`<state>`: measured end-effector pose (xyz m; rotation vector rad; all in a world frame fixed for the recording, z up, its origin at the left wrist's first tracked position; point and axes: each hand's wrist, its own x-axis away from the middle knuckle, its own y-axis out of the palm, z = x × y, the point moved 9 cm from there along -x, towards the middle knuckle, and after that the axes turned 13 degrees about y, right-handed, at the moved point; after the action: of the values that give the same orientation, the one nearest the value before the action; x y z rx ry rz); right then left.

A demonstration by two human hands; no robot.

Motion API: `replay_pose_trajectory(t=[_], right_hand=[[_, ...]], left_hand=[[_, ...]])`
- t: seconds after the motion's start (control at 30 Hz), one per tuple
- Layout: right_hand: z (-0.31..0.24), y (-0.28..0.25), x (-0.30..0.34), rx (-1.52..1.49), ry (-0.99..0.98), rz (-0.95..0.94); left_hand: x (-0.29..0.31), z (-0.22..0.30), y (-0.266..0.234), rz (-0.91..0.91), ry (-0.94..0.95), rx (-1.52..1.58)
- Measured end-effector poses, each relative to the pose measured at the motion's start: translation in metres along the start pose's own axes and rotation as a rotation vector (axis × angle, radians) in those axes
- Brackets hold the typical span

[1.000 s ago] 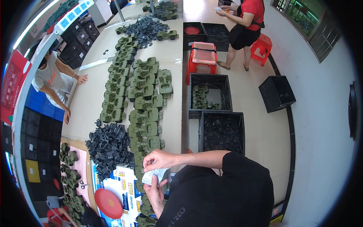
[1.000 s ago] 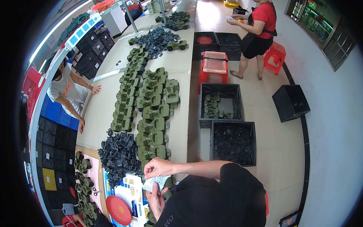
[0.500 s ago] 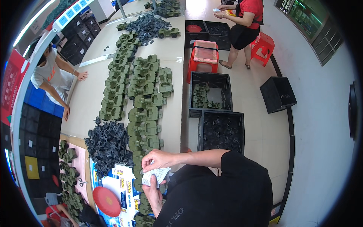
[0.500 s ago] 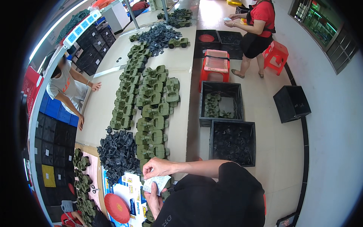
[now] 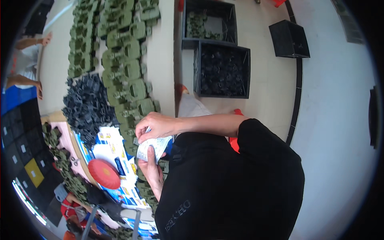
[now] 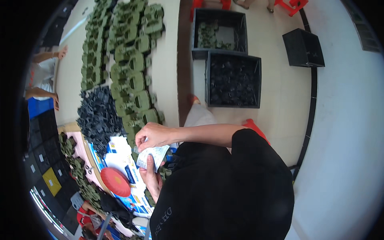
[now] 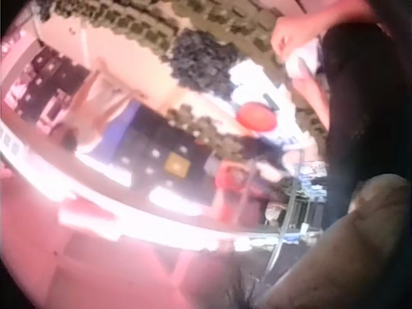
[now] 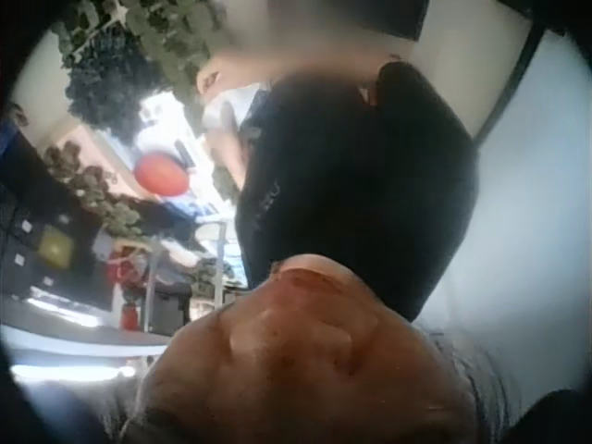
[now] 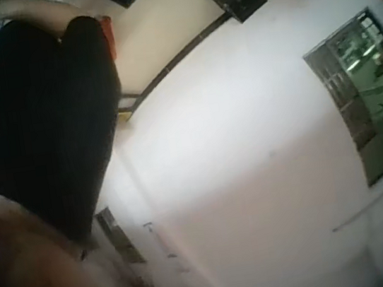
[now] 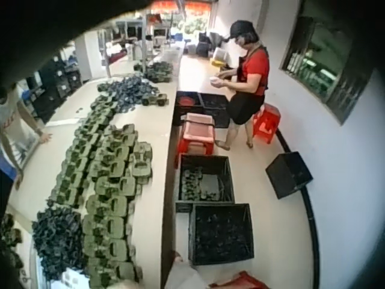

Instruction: The person assembles green plastic toy components by hand, inserting small black parts into the green bodies. They handle the items one by one, placing the finished units on a table alongside other completed toys. The person also briefly handles a small paper document.

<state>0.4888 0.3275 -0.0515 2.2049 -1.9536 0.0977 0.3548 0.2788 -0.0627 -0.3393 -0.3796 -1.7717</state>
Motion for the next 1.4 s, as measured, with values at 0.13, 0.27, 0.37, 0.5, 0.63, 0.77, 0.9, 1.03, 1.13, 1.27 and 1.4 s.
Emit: replay_pose_trajectory(t=[0.13, 0.27, 0.37, 0.5, 0.63, 0.77, 0.9, 1.03, 1.13, 1.27, 1.4], right_hand=[[0.04, 0.011, 0.017, -0.021, 0.14, -0.014], [0.082, 0.035, 0.023, -0.057, 0.25, -0.059], [0.087, 0.047, 0.021, -0.078, 0.289, -0.087], [0.083, 0.063, 0.013, -0.123, 0.283, -0.108], [0.076, 0.076, 0.012, -0.115, 0.259, -0.114], [0.073, 0.088, 0.017, -0.104, 0.259, -0.096], [0.064, 0.081, 0.051, -0.084, 0.193, 0.045], [0.057, 0.069, 0.111, -0.058, 0.126, 0.284], [0.04, 0.063, 0.15, 0.035, 0.147, 0.386], [0.01, 0.048, 0.196, 0.131, 0.09, 0.52], [0.005, 0.03, 0.232, 0.145, -0.003, 0.625]], left_hand=[[0.017, -0.025, -0.009, 0.04, -0.128, -0.017], [0.028, -0.059, -0.03, 0.053, -0.243, -0.053], [0.033, -0.064, -0.045, 0.066, -0.253, -0.044], [0.034, -0.058, -0.058, 0.095, -0.226, -0.055], [0.038, -0.051, -0.07, 0.131, -0.168, -0.069], [0.047, -0.052, -0.086, 0.147, -0.085, -0.105], [0.057, -0.048, -0.068, 0.054, -0.066, -0.07], [0.076, -0.06, -0.051, -0.139, -0.024, -0.084], [0.089, -0.08, -0.034, -0.344, -0.056, -0.005], [0.11, -0.07, 0.003, -0.56, -0.117, 0.02], [0.122, -0.071, 0.029, -0.603, -0.103, -0.055]])
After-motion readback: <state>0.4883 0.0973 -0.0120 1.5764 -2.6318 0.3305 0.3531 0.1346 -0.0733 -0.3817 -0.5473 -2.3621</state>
